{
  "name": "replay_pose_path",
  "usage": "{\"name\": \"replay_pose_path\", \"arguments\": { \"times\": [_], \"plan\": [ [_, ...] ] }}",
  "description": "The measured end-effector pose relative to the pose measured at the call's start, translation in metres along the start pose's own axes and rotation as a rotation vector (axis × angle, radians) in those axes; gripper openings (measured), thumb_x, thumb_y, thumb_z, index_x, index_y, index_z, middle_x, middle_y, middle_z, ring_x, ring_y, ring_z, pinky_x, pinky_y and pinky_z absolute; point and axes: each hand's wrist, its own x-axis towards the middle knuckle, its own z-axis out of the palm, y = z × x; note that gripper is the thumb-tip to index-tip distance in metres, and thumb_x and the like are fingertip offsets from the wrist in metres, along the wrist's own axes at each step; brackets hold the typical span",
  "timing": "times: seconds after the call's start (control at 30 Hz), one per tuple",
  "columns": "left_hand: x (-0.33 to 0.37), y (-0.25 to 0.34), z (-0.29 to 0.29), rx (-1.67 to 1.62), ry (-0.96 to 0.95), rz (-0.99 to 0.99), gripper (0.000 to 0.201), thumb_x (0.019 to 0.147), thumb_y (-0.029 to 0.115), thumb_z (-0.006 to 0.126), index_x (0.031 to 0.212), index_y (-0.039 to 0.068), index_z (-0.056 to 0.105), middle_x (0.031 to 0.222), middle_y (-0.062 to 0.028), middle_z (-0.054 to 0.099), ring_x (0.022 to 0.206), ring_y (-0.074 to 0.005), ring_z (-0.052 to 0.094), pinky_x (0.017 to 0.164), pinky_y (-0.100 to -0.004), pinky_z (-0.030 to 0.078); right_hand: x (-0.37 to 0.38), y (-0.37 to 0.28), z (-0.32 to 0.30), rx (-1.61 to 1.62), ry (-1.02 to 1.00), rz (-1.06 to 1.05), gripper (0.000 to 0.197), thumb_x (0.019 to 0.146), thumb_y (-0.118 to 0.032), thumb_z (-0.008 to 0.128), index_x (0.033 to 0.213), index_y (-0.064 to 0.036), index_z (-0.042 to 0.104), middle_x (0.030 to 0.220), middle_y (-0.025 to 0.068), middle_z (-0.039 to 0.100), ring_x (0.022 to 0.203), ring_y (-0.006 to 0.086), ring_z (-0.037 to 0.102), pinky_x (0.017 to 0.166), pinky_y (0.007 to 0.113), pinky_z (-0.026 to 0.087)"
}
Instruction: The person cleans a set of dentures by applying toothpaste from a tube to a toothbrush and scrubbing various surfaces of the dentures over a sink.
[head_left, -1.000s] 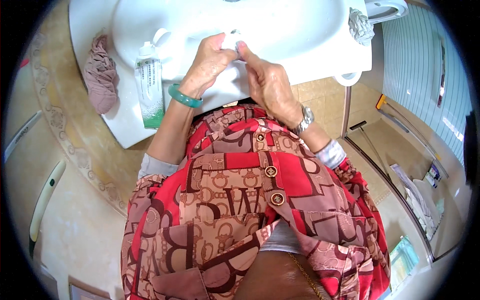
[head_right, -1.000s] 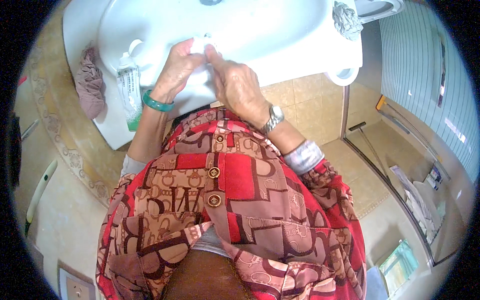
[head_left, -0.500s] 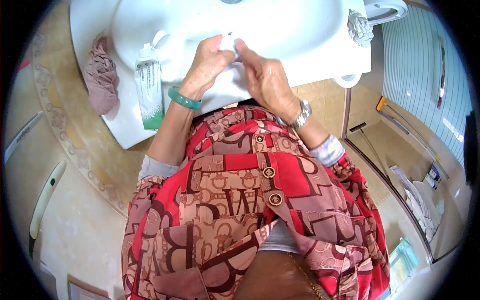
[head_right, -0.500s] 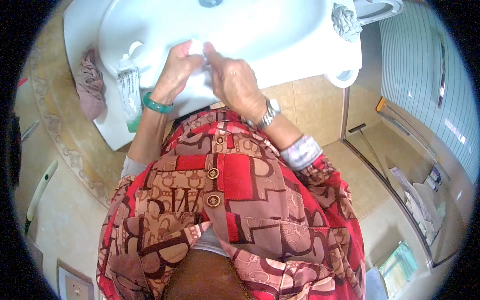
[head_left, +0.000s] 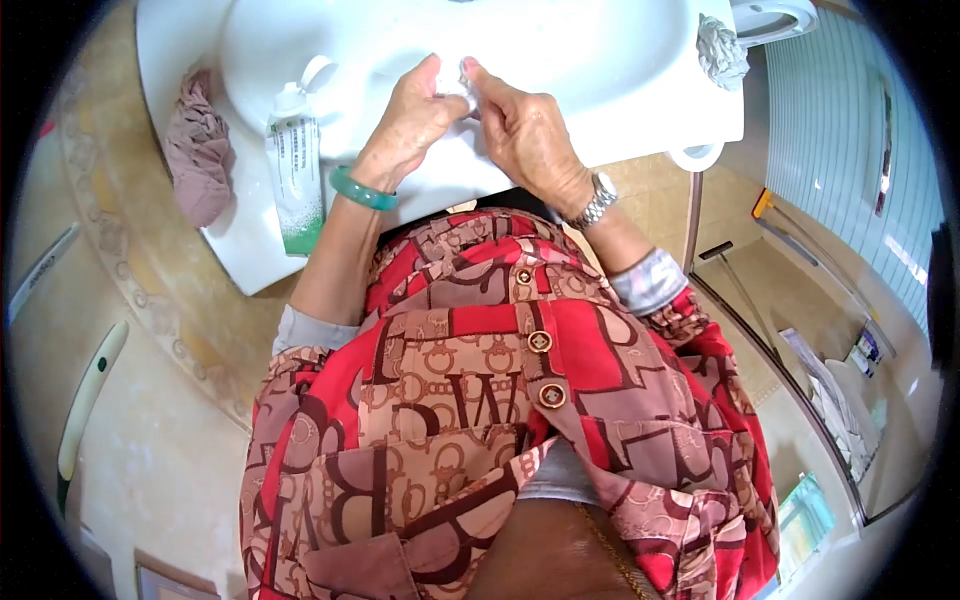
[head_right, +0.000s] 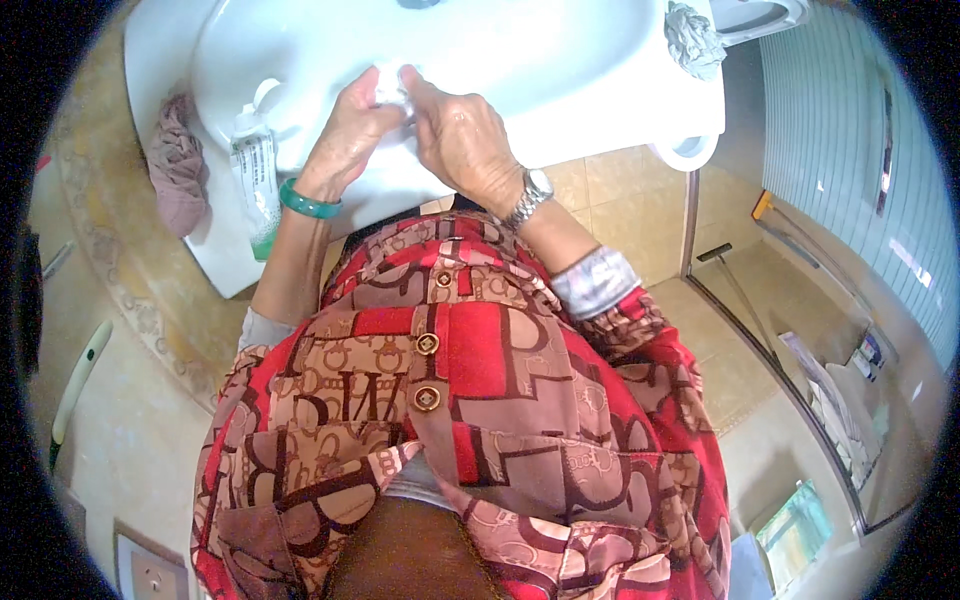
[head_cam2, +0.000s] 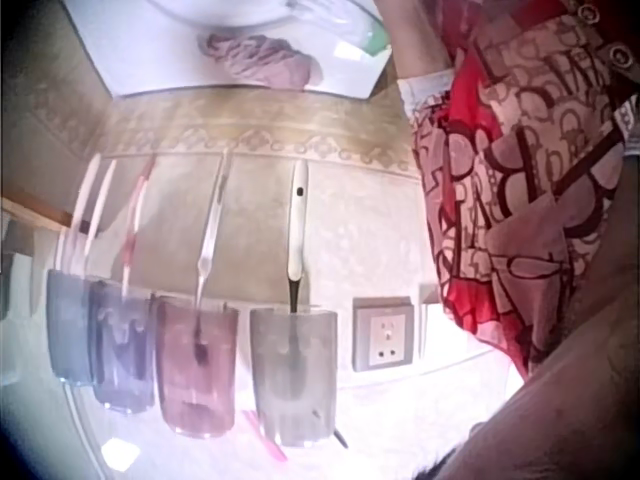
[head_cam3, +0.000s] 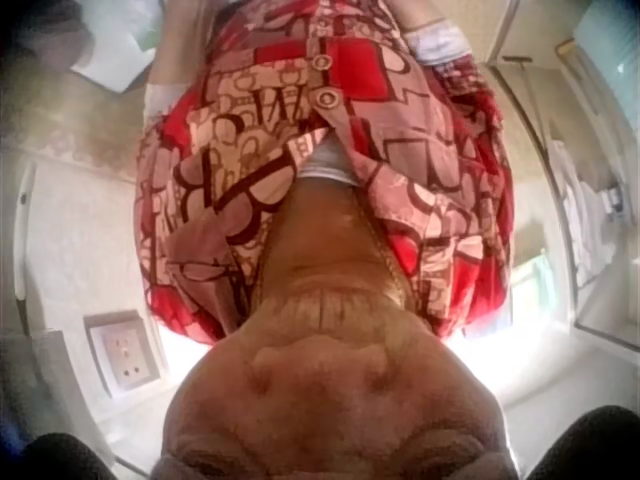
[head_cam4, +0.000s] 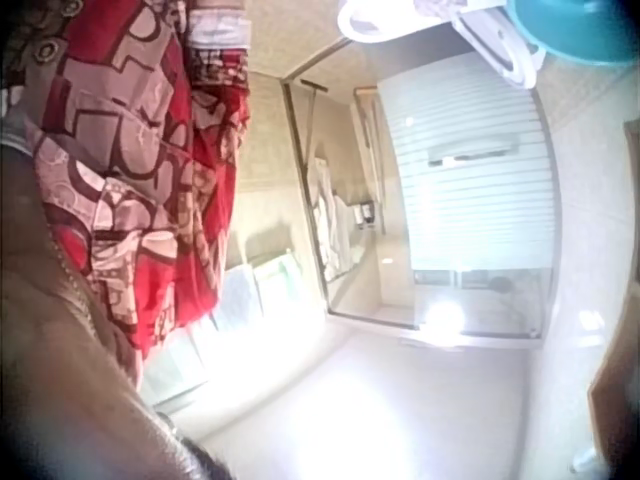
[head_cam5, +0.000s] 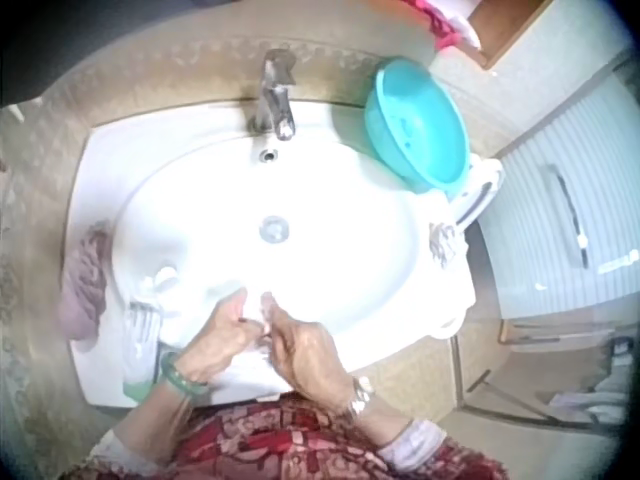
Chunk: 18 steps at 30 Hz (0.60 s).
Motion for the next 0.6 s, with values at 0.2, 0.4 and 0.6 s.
{"name": "replay_pose_path", "arguments": {
  "times": [0.2, 0.4, 0.6],
  "plan": [
    [-0.003, 0.008, 0.004, -0.064, -0.046, 0.017, 0.032, 0.078, -0.003, 0.051, 0.111, -0.002, 0.051, 0.097, -0.0040, 0.057, 0.083, -0.0110, 0.055, 0.077, -0.0262, 0.046, -0.002, 0.014, -0.007, 0.525, -0.023, 0.293, 0.040, 0.087, -0.007, 0.047, 0.126, 0.0013, 0.048, 0.068, 0.0108, 0.065, 0.054, 0.0117, 0.057, 0.053, 0.027, 0.049],
    [-0.007, 0.012, 0.006, -0.089, -0.085, -0.050, 0.027, 0.080, -0.002, 0.051, 0.106, -0.003, 0.058, 0.095, -0.0041, 0.061, 0.086, -0.0102, 0.056, 0.078, -0.0251, 0.045, -0.007, 0.007, -0.008, 0.381, -0.043, 0.203, 0.042, 0.087, -0.006, 0.046, 0.128, 0.0009, 0.046, 0.070, 0.0130, 0.064, 0.055, 0.0134, 0.058, 0.053, 0.027, 0.050],
    [-0.002, -0.005, 0.008, -0.062, 0.038, -0.004, 0.023, 0.081, -0.001, 0.053, 0.103, -0.003, 0.060, 0.094, -0.0025, 0.061, 0.085, -0.0099, 0.056, 0.074, -0.0250, 0.046, -0.028, -0.007, 0.006, 0.035, 0.032, 0.048, 0.053, 0.080, 0.004, 0.052, 0.131, -0.0070, 0.047, 0.068, 0.0219, 0.060, 0.050, 0.0202, 0.059, 0.053, 0.030, 0.048]
  ]
}}
